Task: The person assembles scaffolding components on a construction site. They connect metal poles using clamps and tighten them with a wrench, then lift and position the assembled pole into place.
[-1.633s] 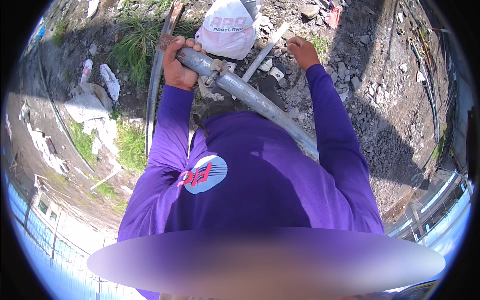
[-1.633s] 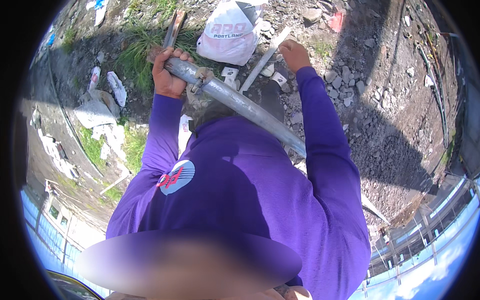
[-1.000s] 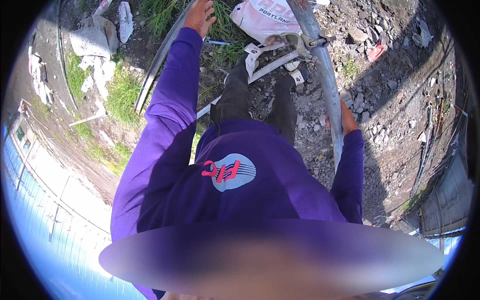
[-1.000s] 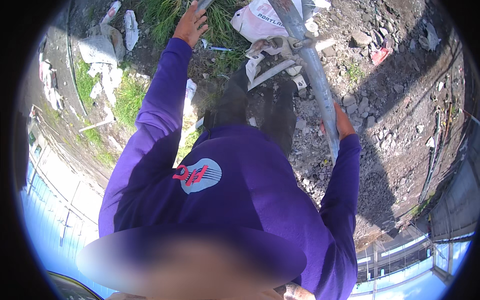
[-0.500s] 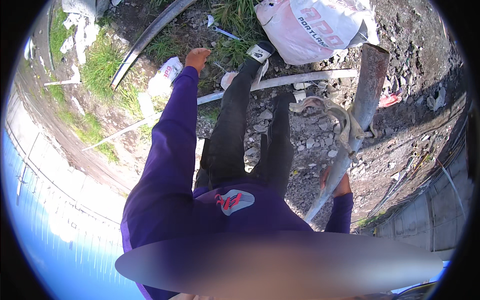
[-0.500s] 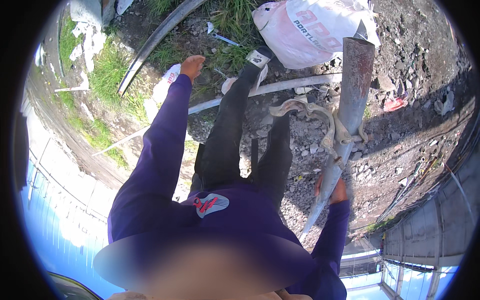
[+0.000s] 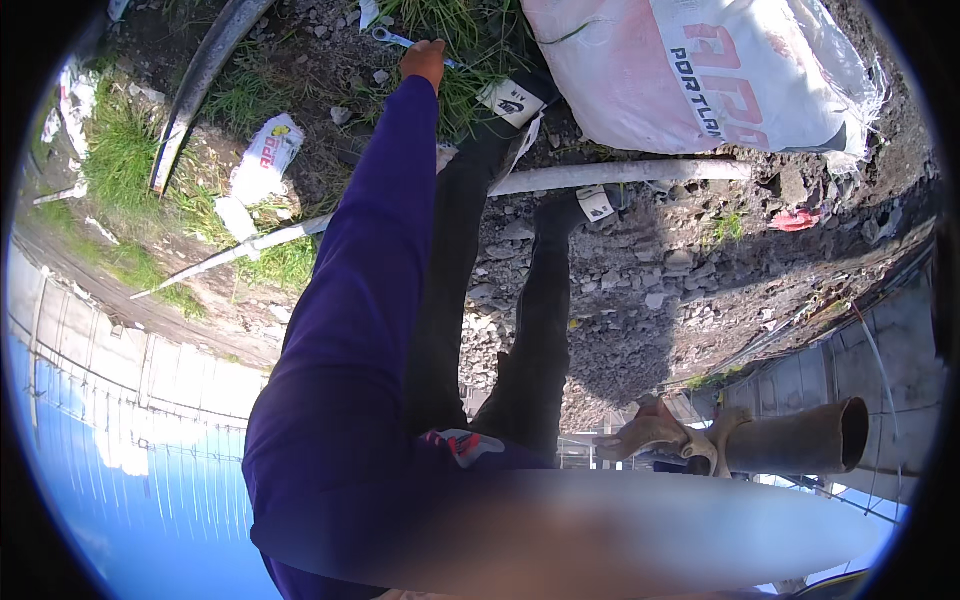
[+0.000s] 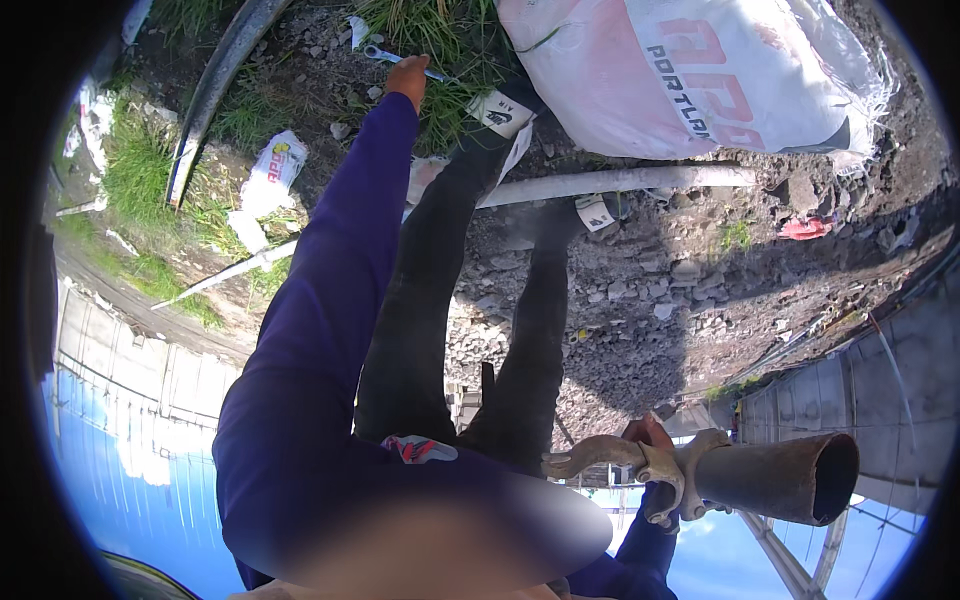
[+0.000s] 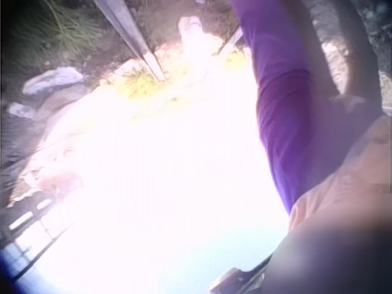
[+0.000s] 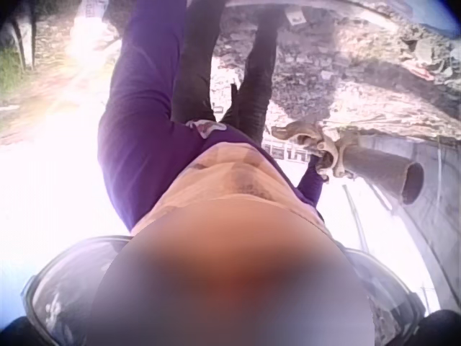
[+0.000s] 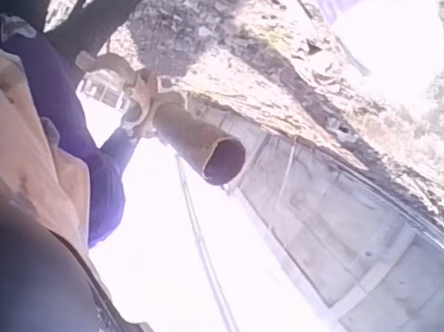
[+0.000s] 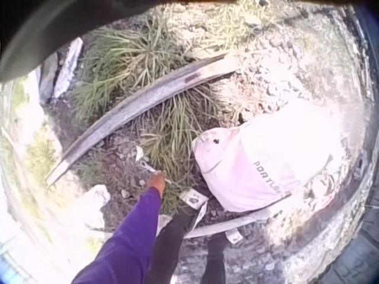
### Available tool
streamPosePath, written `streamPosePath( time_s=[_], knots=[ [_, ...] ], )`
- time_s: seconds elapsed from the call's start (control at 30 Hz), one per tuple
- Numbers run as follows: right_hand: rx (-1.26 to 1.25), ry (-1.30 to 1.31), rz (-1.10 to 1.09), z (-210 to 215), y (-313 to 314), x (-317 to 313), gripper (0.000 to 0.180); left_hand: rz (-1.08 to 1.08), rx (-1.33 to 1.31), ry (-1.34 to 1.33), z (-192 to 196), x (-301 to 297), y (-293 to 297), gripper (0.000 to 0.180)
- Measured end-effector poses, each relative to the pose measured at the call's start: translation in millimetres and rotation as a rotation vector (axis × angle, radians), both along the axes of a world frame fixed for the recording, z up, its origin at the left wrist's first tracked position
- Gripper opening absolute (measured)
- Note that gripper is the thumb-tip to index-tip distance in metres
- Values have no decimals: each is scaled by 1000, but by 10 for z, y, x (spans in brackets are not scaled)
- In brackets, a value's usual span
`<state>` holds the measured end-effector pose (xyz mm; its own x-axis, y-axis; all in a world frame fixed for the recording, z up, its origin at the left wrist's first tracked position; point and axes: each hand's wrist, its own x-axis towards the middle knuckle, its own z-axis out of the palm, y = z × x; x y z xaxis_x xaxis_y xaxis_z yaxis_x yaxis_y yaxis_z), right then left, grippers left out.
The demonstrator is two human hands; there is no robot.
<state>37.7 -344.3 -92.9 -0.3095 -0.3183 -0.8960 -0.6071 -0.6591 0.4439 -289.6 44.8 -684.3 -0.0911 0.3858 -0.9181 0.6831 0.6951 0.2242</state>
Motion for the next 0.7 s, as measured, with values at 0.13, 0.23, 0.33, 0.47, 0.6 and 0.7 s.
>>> streamPosePath(
  time_s=[0.13,0.23,0.33,0.47,0.6,0.7],
  knots=[
    [-39,14,7,-93,74,-25,76,230,11,-41,-107,-22,-21,47],
    [-41,15,9,-85,86,-22,75,315,44,-80,-184,-115,8,45],
    [-26,4,2,-20,57,-37,74,298,228,-35,-96,-247,44,34],
    [38,-21,-22,3,-65,-123,72,206,285,-41,663,-440,156,18],
    [136,-53,-65,-81,-283,-253,71,70,128,-168,2259,-520,71,20],
    [257,-145,-33,-23,-422,-352,67,-61,98,-275,3463,-421,-6,16]
  ],
)
